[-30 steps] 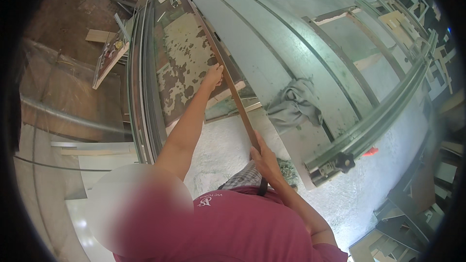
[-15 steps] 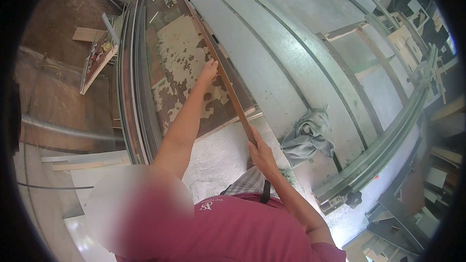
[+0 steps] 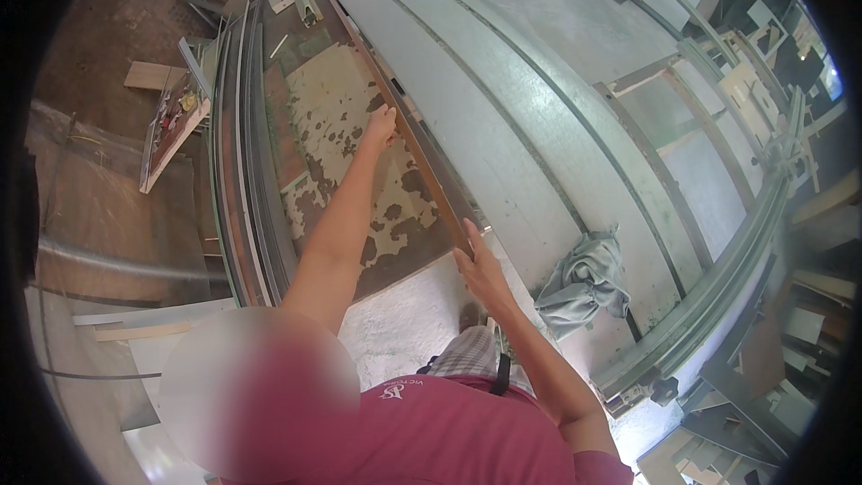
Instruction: Sweep wood scraps and sawdust from the floor near the sliding table saw.
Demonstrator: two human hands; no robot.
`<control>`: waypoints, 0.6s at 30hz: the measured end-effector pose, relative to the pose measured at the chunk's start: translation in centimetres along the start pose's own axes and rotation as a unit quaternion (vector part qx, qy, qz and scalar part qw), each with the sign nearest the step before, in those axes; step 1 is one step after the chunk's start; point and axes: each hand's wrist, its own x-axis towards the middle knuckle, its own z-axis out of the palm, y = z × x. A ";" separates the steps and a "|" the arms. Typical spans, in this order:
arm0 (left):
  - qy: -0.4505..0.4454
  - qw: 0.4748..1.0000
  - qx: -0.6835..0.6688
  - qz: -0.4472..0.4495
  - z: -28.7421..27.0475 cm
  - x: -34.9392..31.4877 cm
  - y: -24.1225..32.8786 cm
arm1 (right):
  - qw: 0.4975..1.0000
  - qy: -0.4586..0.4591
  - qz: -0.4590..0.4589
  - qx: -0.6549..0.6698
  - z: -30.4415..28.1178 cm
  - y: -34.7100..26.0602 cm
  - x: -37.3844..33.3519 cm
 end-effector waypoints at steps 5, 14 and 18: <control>0.045 0.981 -0.186 0.003 -1.4 -0.3 1.9 | 0.998 -0.034 0.007 -0.055 0.2 -3.0 0.7; -0.006 0.882 -0.467 -0.064 -4.6 -7.3 4.4 | 0.990 -0.079 -0.114 0.011 3.4 -1.6 -5.7; 0.000 0.894 -0.448 -0.012 -3.5 -13.8 3.4 | 0.984 -0.117 -0.127 0.042 2.4 1.1 -10.7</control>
